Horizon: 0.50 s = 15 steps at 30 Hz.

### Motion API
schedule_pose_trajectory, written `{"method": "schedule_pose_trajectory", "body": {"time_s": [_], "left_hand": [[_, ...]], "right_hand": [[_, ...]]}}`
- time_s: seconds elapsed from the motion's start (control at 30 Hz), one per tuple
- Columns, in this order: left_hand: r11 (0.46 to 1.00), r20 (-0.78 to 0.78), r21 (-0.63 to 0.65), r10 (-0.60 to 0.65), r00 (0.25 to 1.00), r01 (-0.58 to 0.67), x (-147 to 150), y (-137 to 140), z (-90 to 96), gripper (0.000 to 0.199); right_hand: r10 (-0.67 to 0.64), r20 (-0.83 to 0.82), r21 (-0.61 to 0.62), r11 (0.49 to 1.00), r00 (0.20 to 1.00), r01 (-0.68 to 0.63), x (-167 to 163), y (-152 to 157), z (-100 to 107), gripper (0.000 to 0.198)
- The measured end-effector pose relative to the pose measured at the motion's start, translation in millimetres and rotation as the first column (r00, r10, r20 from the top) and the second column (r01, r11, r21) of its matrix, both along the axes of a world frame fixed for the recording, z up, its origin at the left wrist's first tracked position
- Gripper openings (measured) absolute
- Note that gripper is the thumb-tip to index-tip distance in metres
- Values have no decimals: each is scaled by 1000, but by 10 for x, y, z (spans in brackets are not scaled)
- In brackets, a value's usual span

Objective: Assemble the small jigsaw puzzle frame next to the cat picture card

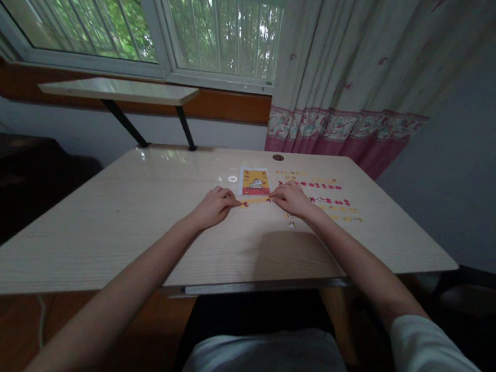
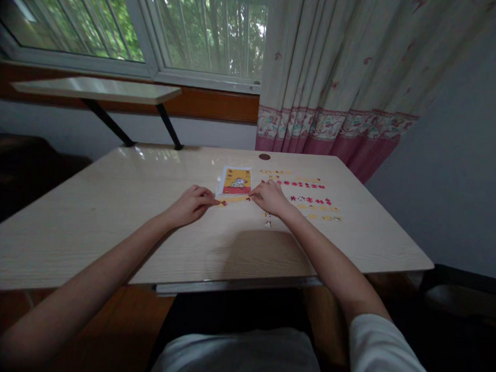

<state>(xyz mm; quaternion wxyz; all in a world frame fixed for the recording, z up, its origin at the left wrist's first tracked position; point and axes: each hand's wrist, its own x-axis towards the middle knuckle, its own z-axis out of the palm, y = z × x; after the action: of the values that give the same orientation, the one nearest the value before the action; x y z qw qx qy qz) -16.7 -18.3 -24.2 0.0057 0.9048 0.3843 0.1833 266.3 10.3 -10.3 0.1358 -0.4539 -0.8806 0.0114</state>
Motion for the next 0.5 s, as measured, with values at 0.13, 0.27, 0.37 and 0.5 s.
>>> {"method": "schedule_pose_trajectory", "body": {"time_s": [0.13, 0.27, 0.37, 0.5], "left_hand": [[1000, -2, -2, 14, 1000, -14, -7, 12, -7, 38], [1000, 2, 2, 11, 1000, -11, -17, 21, -14, 38], [1000, 4, 17, -1, 1000, 1, -20, 21, -15, 38], [999, 8, 31, -8, 1000, 8, -20, 25, -21, 40]], "right_hand": [[13, 8, -15, 1000, 1000, -12, -27, -22, 21, 24], [51, -7, -25, 998, 999, -51, -17, -30, 31, 21], [44, -26, -25, 999, 999, -45, -12, -28, 12, 17], [17, -44, -18, 1000, 999, -18, -25, -31, -20, 16]]}}
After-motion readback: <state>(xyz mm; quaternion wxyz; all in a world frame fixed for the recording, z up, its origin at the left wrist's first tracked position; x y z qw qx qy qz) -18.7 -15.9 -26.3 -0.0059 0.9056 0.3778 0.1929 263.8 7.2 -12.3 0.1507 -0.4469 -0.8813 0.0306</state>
